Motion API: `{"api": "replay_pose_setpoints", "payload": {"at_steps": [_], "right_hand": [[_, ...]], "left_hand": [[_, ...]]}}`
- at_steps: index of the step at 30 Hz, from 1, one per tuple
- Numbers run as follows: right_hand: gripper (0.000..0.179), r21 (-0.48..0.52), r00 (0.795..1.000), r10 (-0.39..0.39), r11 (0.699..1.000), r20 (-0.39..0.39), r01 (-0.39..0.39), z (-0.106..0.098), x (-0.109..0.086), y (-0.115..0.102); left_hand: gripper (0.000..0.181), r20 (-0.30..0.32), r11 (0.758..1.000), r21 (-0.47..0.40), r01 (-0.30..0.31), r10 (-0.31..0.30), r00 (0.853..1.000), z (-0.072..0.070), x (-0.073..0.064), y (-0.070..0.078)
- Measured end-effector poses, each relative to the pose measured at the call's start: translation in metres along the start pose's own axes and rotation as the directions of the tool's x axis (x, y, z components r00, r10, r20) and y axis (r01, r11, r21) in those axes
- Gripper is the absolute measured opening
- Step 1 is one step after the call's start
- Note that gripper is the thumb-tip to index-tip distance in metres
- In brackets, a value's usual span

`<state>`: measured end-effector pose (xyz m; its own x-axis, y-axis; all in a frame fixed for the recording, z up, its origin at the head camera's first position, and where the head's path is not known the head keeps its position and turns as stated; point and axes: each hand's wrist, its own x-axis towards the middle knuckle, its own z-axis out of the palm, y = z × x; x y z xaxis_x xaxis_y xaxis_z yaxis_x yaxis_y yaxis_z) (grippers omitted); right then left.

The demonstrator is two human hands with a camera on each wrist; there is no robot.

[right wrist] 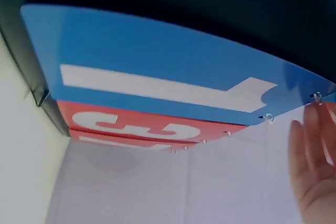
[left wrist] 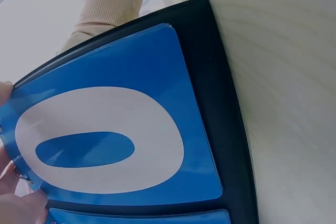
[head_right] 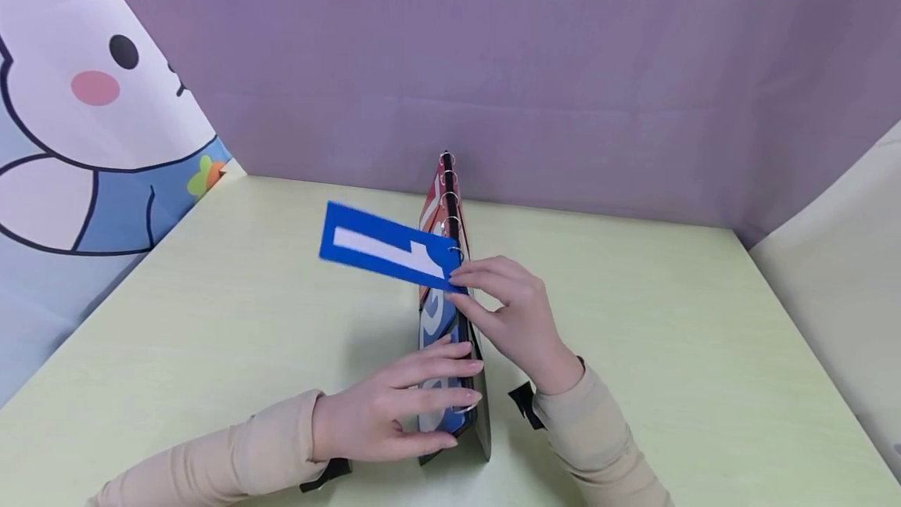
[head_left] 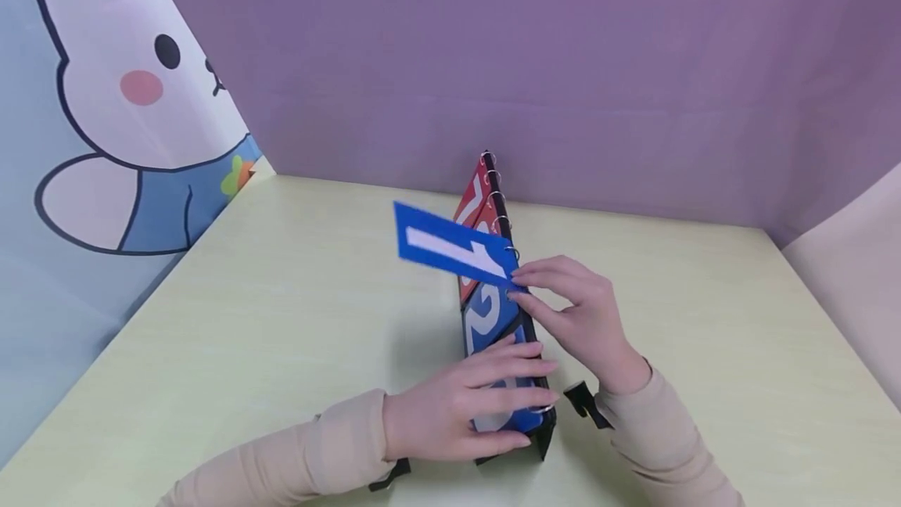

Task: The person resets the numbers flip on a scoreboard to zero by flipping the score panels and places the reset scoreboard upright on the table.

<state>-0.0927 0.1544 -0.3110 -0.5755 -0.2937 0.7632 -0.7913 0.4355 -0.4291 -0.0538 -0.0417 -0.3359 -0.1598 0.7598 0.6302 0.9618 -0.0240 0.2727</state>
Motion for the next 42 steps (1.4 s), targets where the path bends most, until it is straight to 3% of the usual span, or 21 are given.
{"api": "replay_pose_setpoints", "payload": {"at_steps": [3, 5, 10, 18, 21, 24, 26, 29, 31, 34, 37, 38, 40, 42], "right_hand": [[0.032, -0.009, 0.993, -0.118, 0.993, 0.022, 0.118, -0.001, 0.004, 0.004], [0.039, 0.004, 0.987, -0.150, 0.989, 0.053, 0.150, -0.001, 0.006, 0.006], [0.042, -0.001, 0.981, -0.122, 0.992, 0.148, 0.124, -0.004, 0.008, 0.010], [0.038, 0.002, 0.961, -0.119, 0.992, 0.251, 0.122, -0.007, 0.011, 0.014], [0.025, 0.002, 0.954, -0.069, 0.997, 0.293, 0.072, -0.009, 0.011, 0.012], [0.020, 0.024, 0.938, 0.033, 0.999, 0.345, -0.044, -0.012, 0.010, 0.009], [0.023, 0.076, 0.925, 0.129, 0.983, 0.358, -0.167, -0.013, 0.008, 0.009], [0.028, 0.208, 0.892, 0.302, 0.900, 0.336, -0.384, -0.014, 0.002, 0.017], [0.030, 0.308, 0.837, 0.444, 0.786, 0.320, -0.535, -0.014, -0.004, 0.029], [0.037, 0.403, 0.712, 0.592, 0.587, 0.378, -0.702, -0.013, -0.016, 0.051], [0.041, 0.403, 0.578, 0.640, 0.416, 0.507, -0.815, -0.011, -0.030, 0.070], [0.042, 0.386, 0.540, 0.640, 0.380, 0.547, -0.841, -0.010, -0.035, 0.075], [0.045, 0.365, 0.490, 0.632, 0.329, 0.600, -0.871, -0.008, -0.042, 0.083], [0.045, 0.359, 0.475, 0.622, 0.312, 0.623, -0.880, -0.006, -0.046, 0.088]], "left_hand": [[0.045, 0.006, 1.000, 0.000, 0.004, -0.004, 1.000, -0.001, 0.001, 0.000], [0.045, 0.011, 1.000, -0.002, 0.009, -0.009, 1.000, -0.001, 0.001, 0.000], [0.045, 0.017, 1.000, -0.006, 0.020, -0.020, 1.000, -0.001, 0.002, 0.000], [0.045, -0.004, 0.999, 0.024, -0.039, 0.039, 0.999, -0.001, 0.003, -0.003], [0.044, -0.002, 0.999, 0.019, -0.042, 0.042, 0.999, -0.002, 0.004, -0.004], [0.045, 0.002, 0.999, 0.007, -0.034, 0.034, 0.999, -0.003, 0.004, -0.004], [0.045, 0.003, 1.000, 0.001, -0.030, 0.030, 1.000, -0.003, 0.004, -0.004], [0.044, -0.002, 0.999, 0.007, -0.033, 0.033, 0.999, -0.003, 0.003, -0.004], [0.045, -0.004, 1.000, 0.002, -0.028, 0.028, 1.000, -0.003, 0.003, -0.004], [0.045, -0.004, 1.000, -0.001, -0.025, 0.025, 1.000, -0.002, 0.002, -0.004], [0.045, 0.004, 1.000, -0.011, -0.014, 0.014, 1.000, -0.002, 0.002, -0.003], [0.045, 0.006, 1.000, -0.011, -0.014, 0.014, 1.000, -0.002, 0.001, -0.003], [0.045, 0.010, 1.000, -0.010, -0.013, 0.013, 1.000, -0.002, 0.001, -0.002], [0.045, 0.009, 1.000, -0.002, -0.017, 0.017, 1.000, -0.002, 0.001, -0.002]]}}
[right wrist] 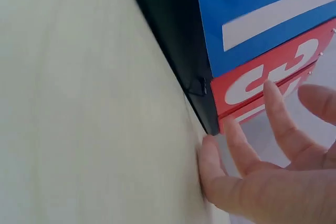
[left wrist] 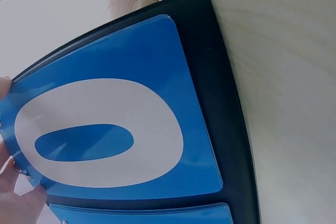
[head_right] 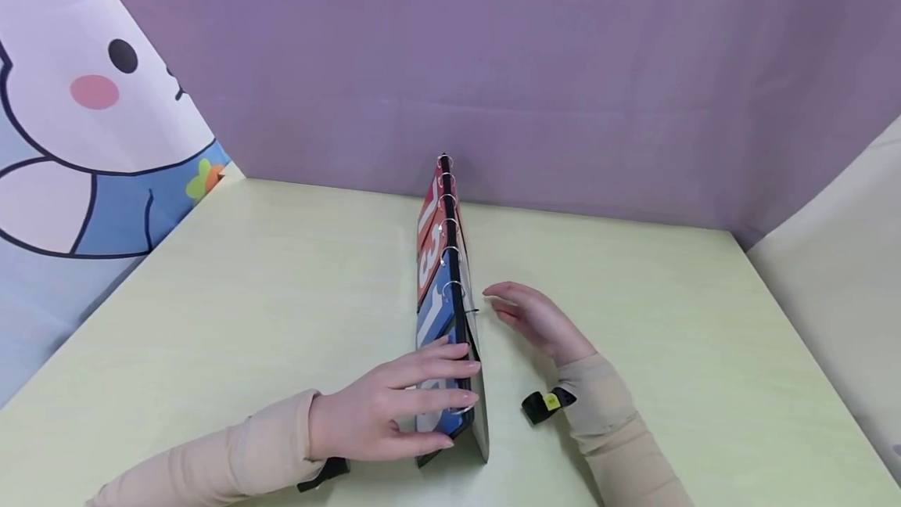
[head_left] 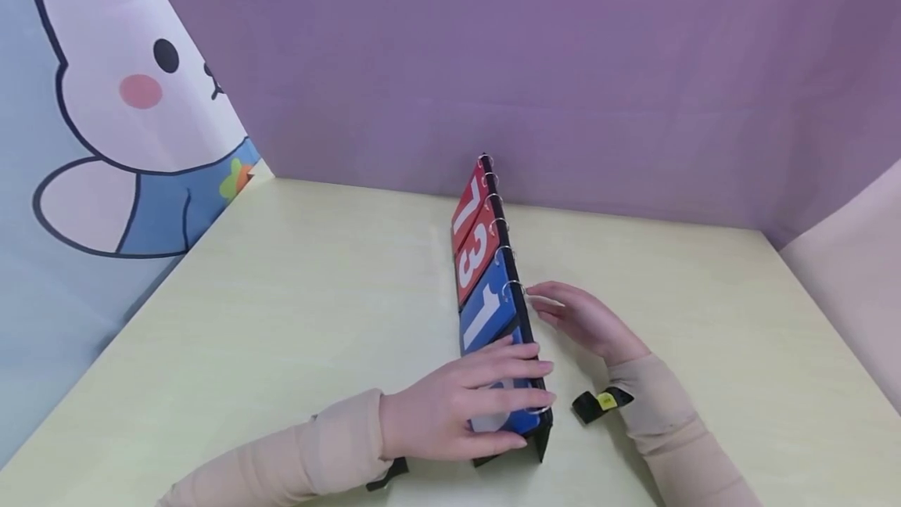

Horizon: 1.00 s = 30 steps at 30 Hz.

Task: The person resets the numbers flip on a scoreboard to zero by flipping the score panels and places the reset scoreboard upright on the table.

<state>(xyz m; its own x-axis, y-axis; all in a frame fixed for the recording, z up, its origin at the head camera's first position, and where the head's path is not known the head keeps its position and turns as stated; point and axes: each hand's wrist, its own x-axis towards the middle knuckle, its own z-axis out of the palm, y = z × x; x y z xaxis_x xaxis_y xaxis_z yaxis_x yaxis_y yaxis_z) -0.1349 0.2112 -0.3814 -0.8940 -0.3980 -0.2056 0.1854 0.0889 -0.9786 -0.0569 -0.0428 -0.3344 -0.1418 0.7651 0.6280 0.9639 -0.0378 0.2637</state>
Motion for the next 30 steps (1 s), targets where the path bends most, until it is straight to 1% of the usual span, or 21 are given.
{"api": "replay_pose_setpoints", "payload": {"at_steps": [2, 4, 7, 9, 10, 12, 14, 15, 18, 20, 21, 22, 23, 25, 27, 30], "right_hand": [[0.042, 0.014, 1.000, -0.002, 1.000, 0.029, 0.002, -0.001, 0.002, 0.004], [0.036, 0.052, 0.998, 0.001, 0.999, 0.066, -0.004, -0.001, 0.004, 0.006], [0.027, 0.142, 0.992, 0.011, 0.989, 0.128, -0.030, 0.001, 0.004, 0.008], [0.025, 0.210, 0.990, 0.018, 0.976, 0.143, -0.048, 0.003, 0.003, 0.010], [0.025, 0.239, 0.990, 0.018, 0.970, 0.137, -0.050, 0.004, 0.003, 0.010], [0.024, 0.297, 0.995, 0.007, 0.954, 0.101, -0.037, 0.007, 0.003, 0.013], [0.025, 0.372, 1.000, -0.004, 0.928, 0.020, -0.004, 0.008, 0.003, 0.015], [0.026, 0.417, 1.000, -0.009, 0.909, -0.028, 0.020, 0.008, 0.003, 0.017], [0.032, 0.553, 0.988, -0.016, 0.827, -0.156, 0.101, 0.006, 0.004, 0.021], [0.036, 0.607, 0.981, -0.018, 0.783, -0.193, 0.134, 0.003, 0.005, 0.023], [0.036, 0.627, 0.980, -0.014, 0.767, -0.198, 0.138, 0.001, 0.005, 0.023], [0.036, 0.638, 0.980, -0.012, 0.758, -0.197, 0.137, -0.001, 0.005, 0.024], [0.036, 0.638, 0.981, -0.011, 0.758, -0.192, 0.133, -0.002, 0.005, 0.024], [0.035, 0.625, 0.984, -0.011, 0.771, -0.176, 0.121, -0.004, 0.005, 0.025], [0.035, 0.598, 0.986, -0.017, 0.793, -0.168, 0.115, -0.005, 0.005, 0.025], [0.034, 0.567, 0.987, -0.032, 0.815, -0.158, 0.117, -0.004, 0.005, 0.024]], "left_hand": [[0.045, -0.001, 1.000, 0.005, -0.003, 0.003, 1.000, 0.000, 0.000, 0.000], [0.045, -0.002, 1.000, 0.004, -0.003, 0.003, 1.000, 0.000, 0.000, 0.000], [0.045, -0.003, 1.000, 0.004, -0.005, 0.005, 1.000, 0.000, 0.000, 0.000], [0.045, -0.007, 1.000, 0.010, -0.010, 0.010, 1.000, 0.000, 0.000, 0.000], [0.045, -0.009, 1.000, 0.015, -0.013, 0.013, 1.000, 0.000, 0.000, 0.000], [0.045, -0.014, 0.999, 0.025, -0.022, 0.022, 1.000, 0.000, -0.001, 0.000], [0.045, -0.018, 0.999, 0.032, -0.031, 0.032, 0.999, 0.000, 0.000, -0.001], [0.045, -0.018, 0.999, 0.032, -0.035, 0.036, 0.999, 0.000, 0.000, -0.001], [0.045, -0.015, 0.999, 0.035, -0.040, 0.041, 0.999, -0.001, 0.000, -0.002], [0.044, -0.009, 0.999, 0.036, -0.040, 0.040, 0.999, -0.001, 0.000, -0.002], [0.044, -0.005, 0.999, 0.035, -0.038, 0.038, 0.999, -0.001, 0.000, -0.002], [0.044, -0.002, 0.999, 0.037, -0.037, 0.037, 0.999, -0.001, 0.000, -0.002], [0.044, 0.001, 0.999, 0.036, -0.034, 0.034, 0.999, -0.001, 0.000, -0.002], [0.044, 0.006, 0.999, 0.032, -0.031, 0.031, 1.000, -0.002, 0.000, -0.002], [0.045, 0.009, 0.999, 0.032, -0.030, 0.029, 1.000, -0.002, 0.000, -0.002], [0.045, 0.012, 0.999, 0.024, -0.023, 0.022, 1.000, -0.002, 0.000, -0.002]]}}
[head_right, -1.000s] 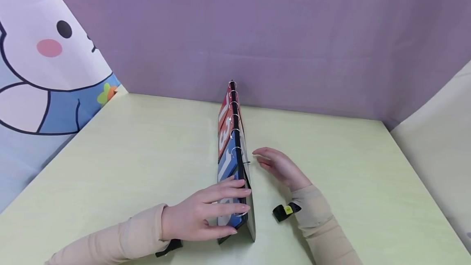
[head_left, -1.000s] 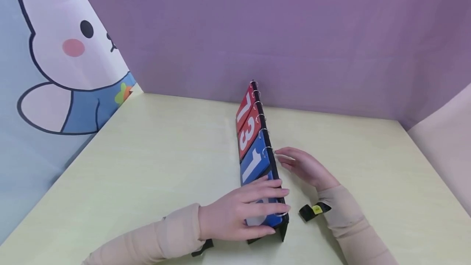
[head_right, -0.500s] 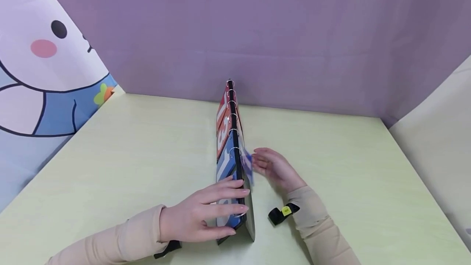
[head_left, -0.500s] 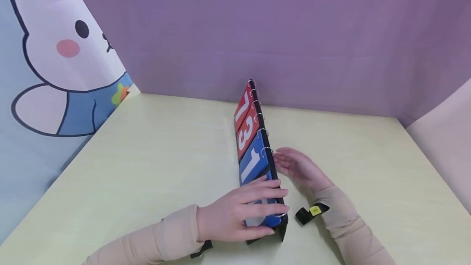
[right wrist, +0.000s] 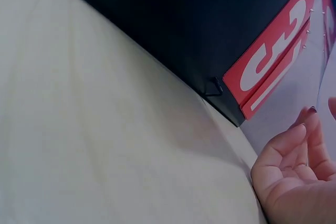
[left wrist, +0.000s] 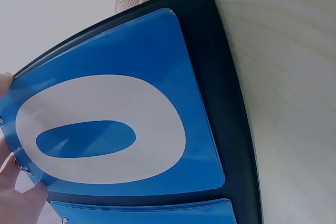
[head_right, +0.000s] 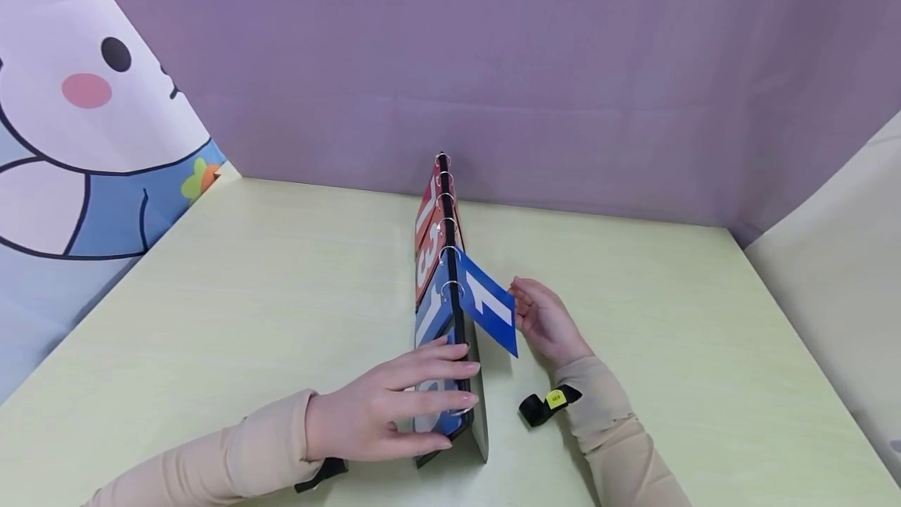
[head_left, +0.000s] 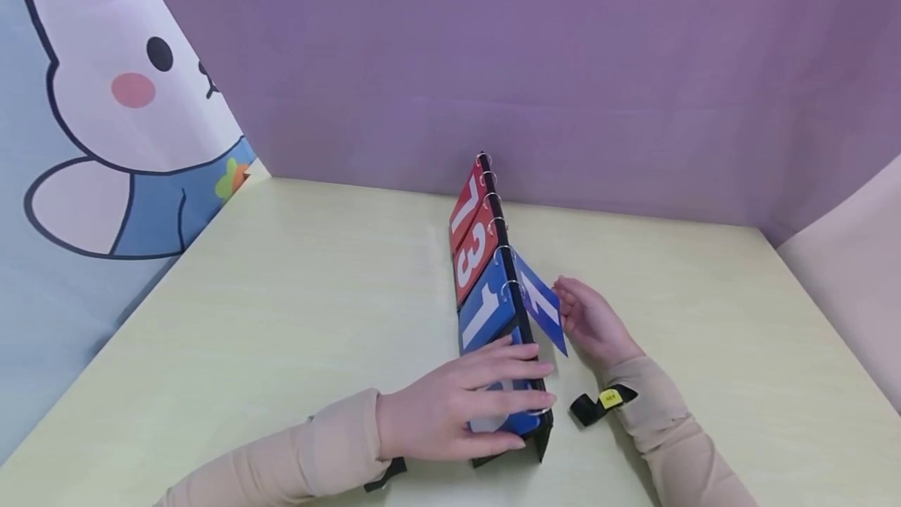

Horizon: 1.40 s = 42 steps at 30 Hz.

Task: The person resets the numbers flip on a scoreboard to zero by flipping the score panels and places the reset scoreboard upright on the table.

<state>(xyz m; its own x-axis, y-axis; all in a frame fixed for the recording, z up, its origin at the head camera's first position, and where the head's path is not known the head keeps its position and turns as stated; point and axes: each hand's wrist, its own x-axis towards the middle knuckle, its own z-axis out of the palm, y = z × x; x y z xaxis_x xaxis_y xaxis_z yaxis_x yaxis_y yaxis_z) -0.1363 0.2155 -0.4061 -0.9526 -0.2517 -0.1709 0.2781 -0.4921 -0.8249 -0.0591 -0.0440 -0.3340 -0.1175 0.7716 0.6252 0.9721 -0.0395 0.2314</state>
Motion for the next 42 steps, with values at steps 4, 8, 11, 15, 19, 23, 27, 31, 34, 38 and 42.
{"api": "replay_pose_setpoints", "payload": {"at_steps": [4, 8, 11, 15, 19, 23, 27, 31, 34, 38, 42], "right_hand": [[0.033, -0.014, 1.000, -0.011, 1.000, 0.017, 0.011, 0.001, 0.000, 0.001], [0.033, -0.046, 0.999, -0.023, 0.999, 0.043, 0.025, 0.001, 0.000, 0.002], [0.030, -0.062, 0.998, -0.035, 0.997, 0.058, 0.039, 0.002, 0.000, 0.002], [0.027, -0.062, 0.997, -0.041, 0.997, 0.065, 0.045, 0.002, 0.000, 0.003], [0.023, -0.059, 0.998, -0.038, 0.997, 0.051, 0.042, 0.002, -0.002, 0.004], [0.021, -0.052, 0.997, -0.030, 0.998, 0.070, 0.034, 0.002, -0.003, 0.003], [0.023, -0.057, 0.991, -0.017, 0.998, 0.131, 0.024, -0.001, -0.004, -0.001], [0.025, -0.106, 0.981, 0.017, 0.994, 0.193, 0.004, -0.007, -0.005, -0.005], [0.026, -0.154, 0.967, 0.057, 0.988, 0.247, -0.018, -0.015, -0.005, -0.010], [0.028, -0.208, 0.941, 0.097, 0.978, 0.324, -0.029, -0.028, -0.008, -0.018], [0.028, -0.284, 0.917, 0.114, 0.959, 0.383, 0.000, -0.039, -0.010, -0.027]], "left_hand": [[0.046, 0.007, 1.000, -0.006, 0.007, -0.007, 1.000, 0.000, -0.001, 0.000], [0.046, 0.011, 1.000, -0.007, 0.012, -0.012, 1.000, -0.001, -0.002, 0.000], [0.046, 0.010, 1.000, -0.005, 0.014, -0.014, 1.000, -0.001, -0.002, 0.001], [0.046, 0.012, 1.000, -0.005, 0.016, -0.015, 1.000, -0.001, -0.003, 0.001], [0.046, 0.013, 1.000, -0.008, 0.013, -0.013, 1.000, 0.000, -0.003, 0.001], [0.046, 0.009, 1.000, 0.003, 0.004, -0.004, 1.000, 0.000, -0.003, 0.000], [0.046, 0.006, 1.000, 0.018, -0.008, 0.008, 1.000, 0.001, -0.002, 0.000], [0.045, 0.015, 1.000, 0.017, -0.004, 0.004, 1.000, 0.001, -0.001, 0.000], [0.045, 0.024, 1.000, 0.004, 0.009, -0.009, 1.000, 0.000, 0.000, 0.001], [0.046, 0.032, 1.000, -0.011, 0.022, -0.021, 0.999, -0.001, -0.001, 0.002], [0.046, 0.031, 1.000, -0.008, 0.021, -0.021, 0.999, -0.001, -0.001, 0.001]]}}
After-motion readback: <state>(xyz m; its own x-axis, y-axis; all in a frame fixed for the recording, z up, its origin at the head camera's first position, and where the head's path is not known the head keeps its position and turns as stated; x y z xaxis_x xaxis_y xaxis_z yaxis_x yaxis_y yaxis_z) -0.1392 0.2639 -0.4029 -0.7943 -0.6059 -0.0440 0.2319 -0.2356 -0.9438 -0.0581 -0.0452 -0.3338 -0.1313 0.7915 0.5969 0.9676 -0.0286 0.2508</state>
